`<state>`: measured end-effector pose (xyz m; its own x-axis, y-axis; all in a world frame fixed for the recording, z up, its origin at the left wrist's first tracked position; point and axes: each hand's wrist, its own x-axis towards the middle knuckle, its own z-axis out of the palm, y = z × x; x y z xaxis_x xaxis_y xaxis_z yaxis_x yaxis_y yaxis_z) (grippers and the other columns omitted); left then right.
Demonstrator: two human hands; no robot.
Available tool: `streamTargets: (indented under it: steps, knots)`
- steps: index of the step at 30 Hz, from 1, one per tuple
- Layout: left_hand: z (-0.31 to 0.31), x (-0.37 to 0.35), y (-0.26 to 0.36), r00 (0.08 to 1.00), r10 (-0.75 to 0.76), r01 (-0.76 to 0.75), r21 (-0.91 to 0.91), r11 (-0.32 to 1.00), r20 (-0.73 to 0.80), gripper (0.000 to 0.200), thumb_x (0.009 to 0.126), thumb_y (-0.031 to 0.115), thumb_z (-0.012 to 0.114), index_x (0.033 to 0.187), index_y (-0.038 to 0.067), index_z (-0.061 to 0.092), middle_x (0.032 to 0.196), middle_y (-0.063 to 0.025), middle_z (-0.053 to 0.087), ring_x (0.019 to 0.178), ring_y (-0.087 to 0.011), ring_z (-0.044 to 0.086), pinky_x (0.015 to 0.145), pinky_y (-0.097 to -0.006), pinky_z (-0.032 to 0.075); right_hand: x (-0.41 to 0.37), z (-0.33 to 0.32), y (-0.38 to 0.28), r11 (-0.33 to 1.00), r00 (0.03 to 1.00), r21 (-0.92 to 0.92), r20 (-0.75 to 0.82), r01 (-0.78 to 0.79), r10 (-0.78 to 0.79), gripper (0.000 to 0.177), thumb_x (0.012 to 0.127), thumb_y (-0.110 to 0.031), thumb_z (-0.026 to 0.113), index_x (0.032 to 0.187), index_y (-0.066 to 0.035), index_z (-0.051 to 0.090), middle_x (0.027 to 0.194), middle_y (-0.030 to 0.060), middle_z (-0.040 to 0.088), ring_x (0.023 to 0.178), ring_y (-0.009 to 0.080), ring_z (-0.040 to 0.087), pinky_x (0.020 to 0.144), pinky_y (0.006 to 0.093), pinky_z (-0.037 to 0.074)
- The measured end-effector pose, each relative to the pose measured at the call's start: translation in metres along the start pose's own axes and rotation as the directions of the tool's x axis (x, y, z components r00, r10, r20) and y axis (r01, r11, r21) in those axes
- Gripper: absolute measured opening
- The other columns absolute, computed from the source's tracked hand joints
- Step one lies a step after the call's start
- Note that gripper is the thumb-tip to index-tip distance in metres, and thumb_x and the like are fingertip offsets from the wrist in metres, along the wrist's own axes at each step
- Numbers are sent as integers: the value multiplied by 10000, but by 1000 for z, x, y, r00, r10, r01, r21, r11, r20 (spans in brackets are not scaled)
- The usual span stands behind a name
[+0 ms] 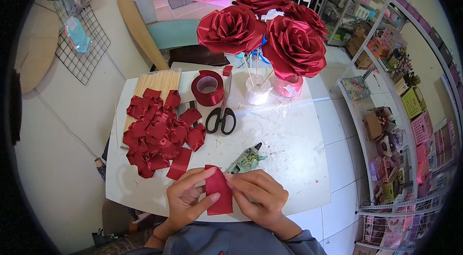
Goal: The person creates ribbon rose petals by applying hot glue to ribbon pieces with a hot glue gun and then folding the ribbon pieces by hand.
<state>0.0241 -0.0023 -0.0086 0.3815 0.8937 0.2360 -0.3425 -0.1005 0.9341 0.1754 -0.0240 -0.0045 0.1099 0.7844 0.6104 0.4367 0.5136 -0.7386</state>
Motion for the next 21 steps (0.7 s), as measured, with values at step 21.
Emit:
streamTargets:
  steps: [21]
  knots:
    - [0, -2, 9, 999, 1, 3, 79, 997, -43, 368, 731, -112, 536, 1089, -41, 494, 1062, -140, 488, 951, -164, 507, 774, -243, 486, 10, -7, -8, 787, 860, -366, 326, 497, -393, 343, 535, -26, 577, 874, 16, 609, 814, 88, 564, 679, 177, 541, 573, 243, 480]
